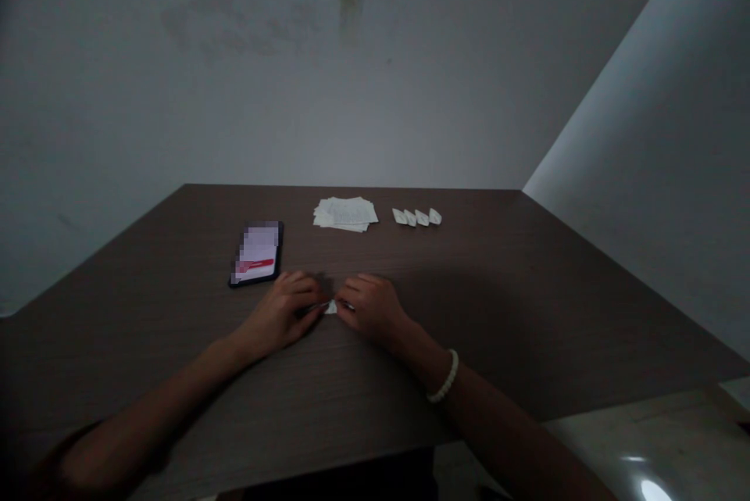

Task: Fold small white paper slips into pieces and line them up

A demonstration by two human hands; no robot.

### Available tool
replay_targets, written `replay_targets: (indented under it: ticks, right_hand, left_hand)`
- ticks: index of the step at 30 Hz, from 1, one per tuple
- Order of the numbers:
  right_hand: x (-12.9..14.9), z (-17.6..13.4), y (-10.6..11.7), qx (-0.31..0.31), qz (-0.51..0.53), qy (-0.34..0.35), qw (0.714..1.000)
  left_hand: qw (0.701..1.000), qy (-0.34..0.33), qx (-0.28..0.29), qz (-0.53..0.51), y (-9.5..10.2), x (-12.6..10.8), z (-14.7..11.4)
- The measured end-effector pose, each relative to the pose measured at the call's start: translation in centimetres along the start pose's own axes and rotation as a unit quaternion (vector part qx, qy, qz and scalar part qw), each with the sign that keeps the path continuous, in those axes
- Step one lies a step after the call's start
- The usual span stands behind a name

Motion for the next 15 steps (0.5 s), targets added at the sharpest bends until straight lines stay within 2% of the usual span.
replay_targets:
  ticks: [6,11,15]
  right_hand:
    - [-0.17,-0.67,0.14,0.032,0.047,0.053,0.997]
    - [-0.18,-0.71,0.58,0.042,0.082,0.031,0.995]
    - [-0.36,-0.46,0.44,0.024,0.097,-0.011,0.995]
  left_hand:
    - [0.998,-0.041,0.012,-0.044,0.1,-0.1,-0.51]
    - [0.995,-0.031,0.015,-0.088,0.13,0.08,-0.54]
    - [0.992,-0.004,0.0,-0.124,-0.28,0.72,-0.37]
Point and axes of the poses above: each hand's wrist, its own z-axis towards the middle knuckle, its own y-axis out of the back of the hand, x = y × z, the point moved 8 cm from there along z, towards the middle knuckle, and after that the axes turned 1 degree about -x, right-handed, at the moved point
